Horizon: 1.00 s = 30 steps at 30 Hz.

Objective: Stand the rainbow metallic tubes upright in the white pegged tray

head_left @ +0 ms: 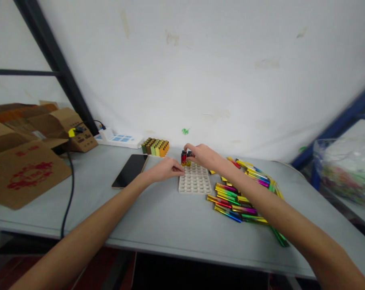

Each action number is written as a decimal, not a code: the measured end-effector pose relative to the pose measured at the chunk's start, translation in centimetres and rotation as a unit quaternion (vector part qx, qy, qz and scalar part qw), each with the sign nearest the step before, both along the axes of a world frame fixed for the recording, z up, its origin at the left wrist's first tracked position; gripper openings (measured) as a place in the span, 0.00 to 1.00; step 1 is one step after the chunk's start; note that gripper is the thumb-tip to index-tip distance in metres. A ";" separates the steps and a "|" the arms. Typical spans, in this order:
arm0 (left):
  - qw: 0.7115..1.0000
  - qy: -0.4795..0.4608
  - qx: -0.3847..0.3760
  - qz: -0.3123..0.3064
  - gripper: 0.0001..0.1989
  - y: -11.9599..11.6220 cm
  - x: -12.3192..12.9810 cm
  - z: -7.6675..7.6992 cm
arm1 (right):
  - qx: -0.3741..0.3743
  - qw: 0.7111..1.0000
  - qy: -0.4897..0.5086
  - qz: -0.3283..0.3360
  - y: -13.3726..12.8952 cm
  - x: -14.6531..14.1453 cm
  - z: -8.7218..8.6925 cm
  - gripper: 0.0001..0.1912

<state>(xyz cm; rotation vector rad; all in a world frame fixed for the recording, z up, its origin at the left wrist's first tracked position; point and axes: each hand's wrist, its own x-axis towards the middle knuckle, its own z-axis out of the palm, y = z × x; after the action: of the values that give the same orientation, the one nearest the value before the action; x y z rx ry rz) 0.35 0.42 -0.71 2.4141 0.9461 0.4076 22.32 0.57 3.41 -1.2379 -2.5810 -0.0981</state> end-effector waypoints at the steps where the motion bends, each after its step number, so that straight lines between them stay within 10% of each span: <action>1: 1.000 0.001 0.001 -0.001 0.13 0.0 0.0 0.0 | 0.002 1.000 0.005 -0.008 -0.2 0.0 -0.1 0.19; 13: 1.000 0.019 0.009 0.000 0.15 0.3 -0.1 -0.2 | 0.012 0.983 0.141 -0.118 -5.3 11.3 3.3 0.13; 21: 1.000 0.026 0.006 0.001 0.17 0.0 -0.1 0.5 | -0.024 0.955 0.082 -0.283 -7.6 22.1 -1.7 0.15; 30: 0.999 0.042 0.018 -0.008 0.17 0.3 -0.6 0.8 | -0.062 0.958 0.032 -0.280 -7.3 25.7 -2.9 0.19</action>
<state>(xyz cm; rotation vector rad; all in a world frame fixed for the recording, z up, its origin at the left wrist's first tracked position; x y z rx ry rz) -0.27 0.71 0.11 2.4869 0.9622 0.3217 47.99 -6.72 0.53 -1.9497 -2.1348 -0.0072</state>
